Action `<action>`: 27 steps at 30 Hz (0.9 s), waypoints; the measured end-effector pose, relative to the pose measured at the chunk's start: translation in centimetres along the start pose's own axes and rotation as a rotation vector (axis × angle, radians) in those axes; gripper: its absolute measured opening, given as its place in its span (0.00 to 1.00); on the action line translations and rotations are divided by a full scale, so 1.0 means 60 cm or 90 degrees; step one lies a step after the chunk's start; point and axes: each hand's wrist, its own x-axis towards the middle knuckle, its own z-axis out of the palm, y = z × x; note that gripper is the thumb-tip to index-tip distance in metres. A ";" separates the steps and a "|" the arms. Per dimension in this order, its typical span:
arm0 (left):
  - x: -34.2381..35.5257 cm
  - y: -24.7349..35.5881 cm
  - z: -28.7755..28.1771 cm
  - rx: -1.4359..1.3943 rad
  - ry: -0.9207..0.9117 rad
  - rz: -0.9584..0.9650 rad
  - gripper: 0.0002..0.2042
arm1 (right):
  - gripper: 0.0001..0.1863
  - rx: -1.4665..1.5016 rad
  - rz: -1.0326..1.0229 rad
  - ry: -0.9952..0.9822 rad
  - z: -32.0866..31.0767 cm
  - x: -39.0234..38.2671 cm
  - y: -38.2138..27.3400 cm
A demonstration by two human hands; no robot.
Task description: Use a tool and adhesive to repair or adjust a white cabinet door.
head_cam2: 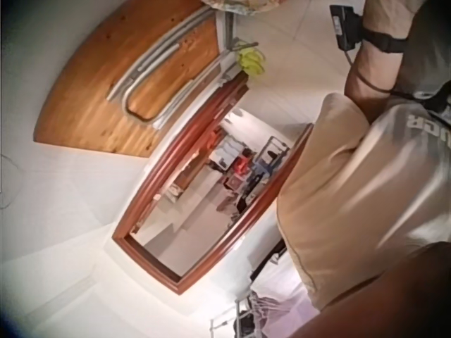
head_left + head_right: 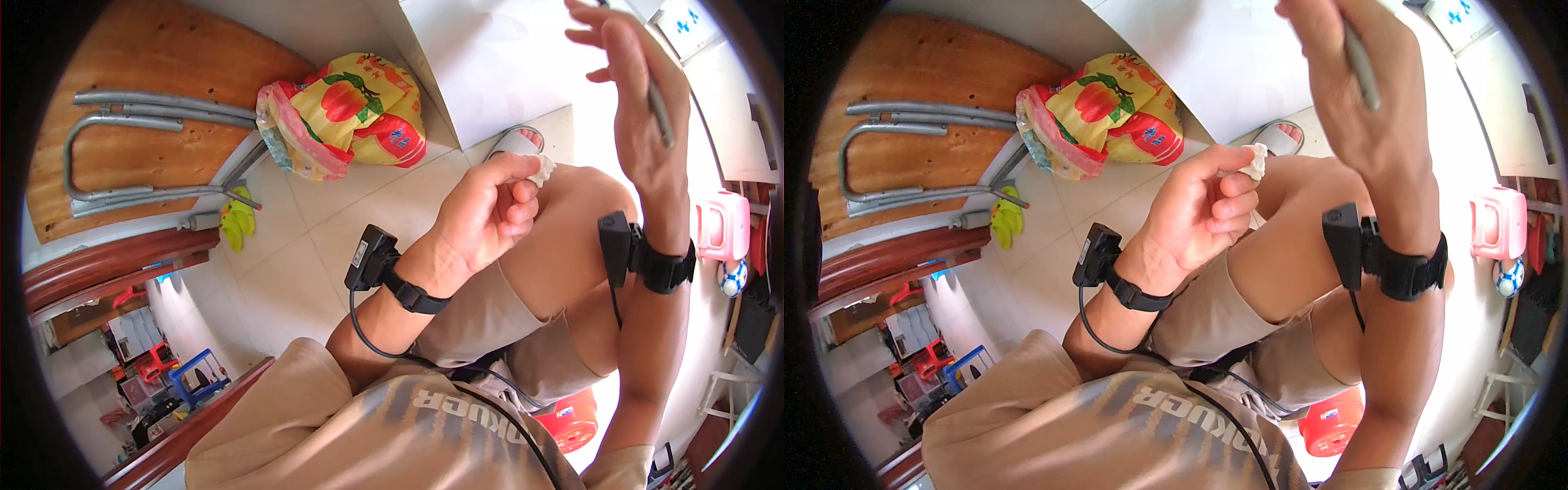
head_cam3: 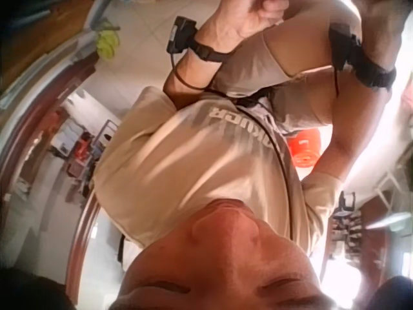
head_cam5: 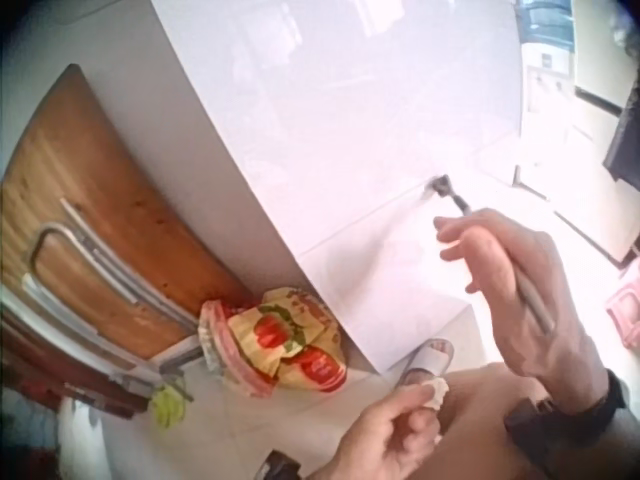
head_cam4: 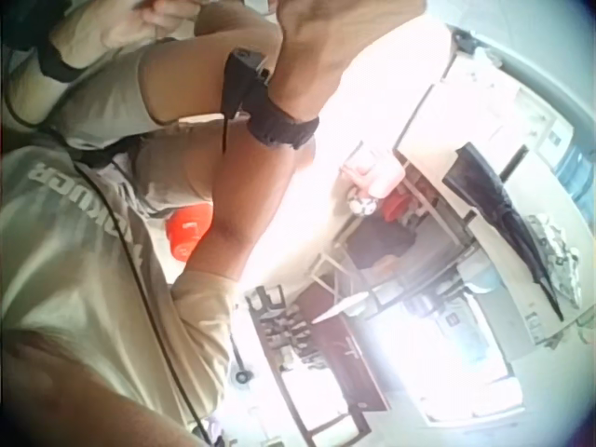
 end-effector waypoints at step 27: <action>-0.063 0.009 0.027 0.359 -0.248 0.501 0.07 | 0.28 -0.065 0.647 0.209 -0.088 0.061 0.185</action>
